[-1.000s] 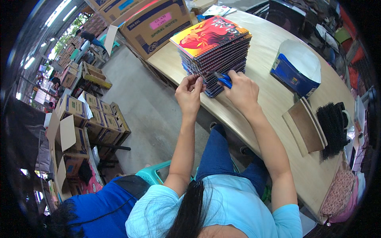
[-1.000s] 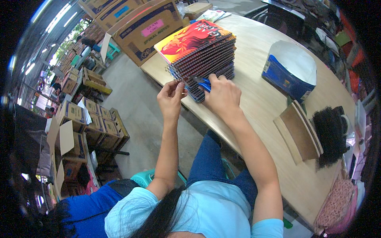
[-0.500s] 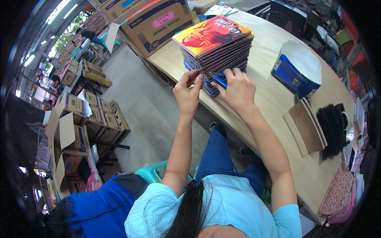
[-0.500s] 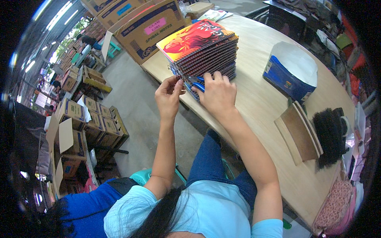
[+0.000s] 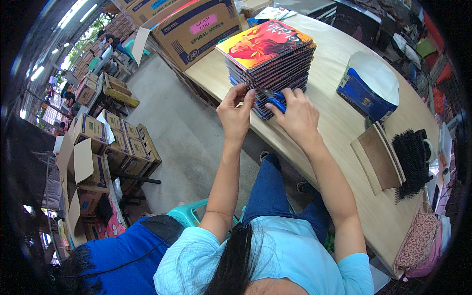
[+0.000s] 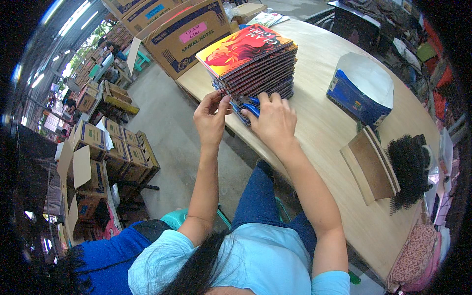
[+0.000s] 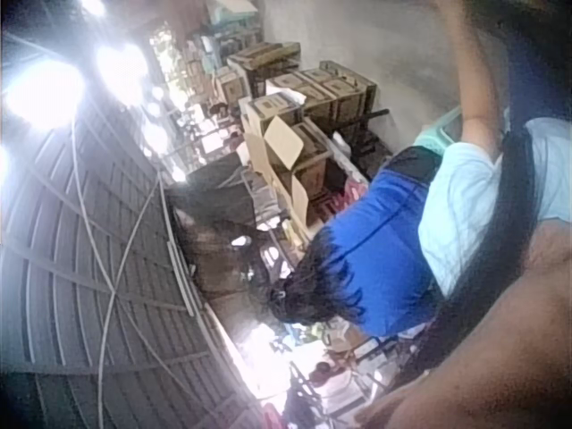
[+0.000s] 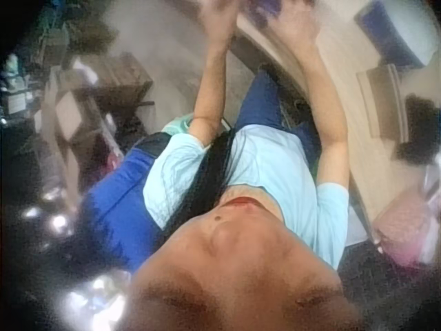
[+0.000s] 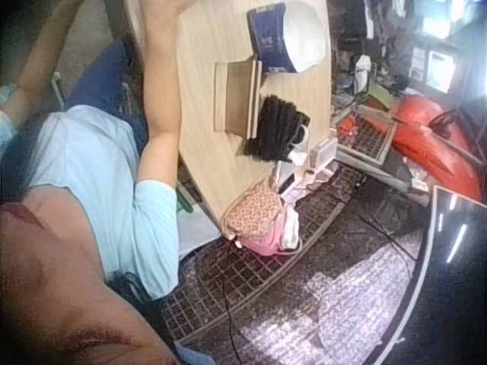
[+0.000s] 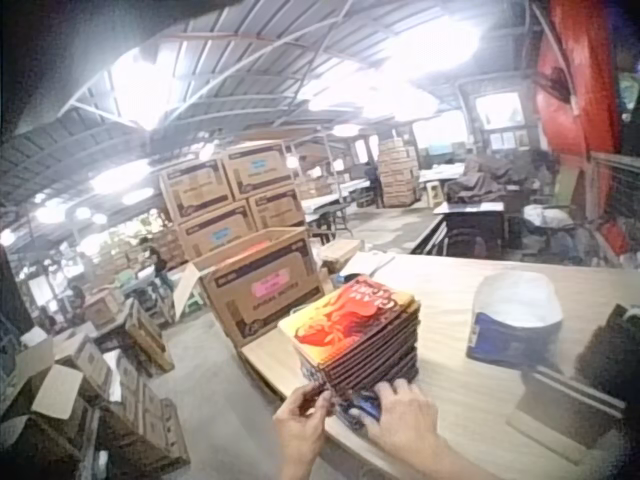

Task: The person uses a pair of pliers to cut the ends of metal spiral bindings on a stack of notebooks, placing the trimmings into a container on the table.

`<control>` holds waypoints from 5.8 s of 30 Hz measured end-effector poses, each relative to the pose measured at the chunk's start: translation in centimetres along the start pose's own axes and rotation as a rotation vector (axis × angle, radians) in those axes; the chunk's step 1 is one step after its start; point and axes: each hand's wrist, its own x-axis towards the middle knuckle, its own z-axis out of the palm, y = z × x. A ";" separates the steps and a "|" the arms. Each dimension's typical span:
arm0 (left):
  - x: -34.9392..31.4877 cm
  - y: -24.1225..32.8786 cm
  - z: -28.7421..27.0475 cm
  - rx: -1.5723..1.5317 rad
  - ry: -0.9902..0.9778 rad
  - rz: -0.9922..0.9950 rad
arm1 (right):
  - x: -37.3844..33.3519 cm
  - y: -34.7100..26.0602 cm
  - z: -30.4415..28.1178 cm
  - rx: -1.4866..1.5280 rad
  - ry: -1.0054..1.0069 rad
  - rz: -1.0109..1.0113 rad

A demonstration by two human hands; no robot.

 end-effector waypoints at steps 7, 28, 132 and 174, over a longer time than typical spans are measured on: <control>0.1 -0.3 0.3 -0.025 0.020 -0.004 | 0.5 -0.4 -0.3 -0.129 0.081 -0.071; 0.2 0.5 -0.6 -0.024 -0.020 -0.076 | 1.0 0.4 -1.5 -0.076 0.141 -0.110; 1.1 2.7 -1.5 0.083 0.094 0.213 | 2.2 -3.5 -4.8 -0.253 0.167 -0.237; 0.8 8.6 21.4 -0.393 -0.293 0.283 | -11.7 12.4 -12.0 1.773 0.456 0.115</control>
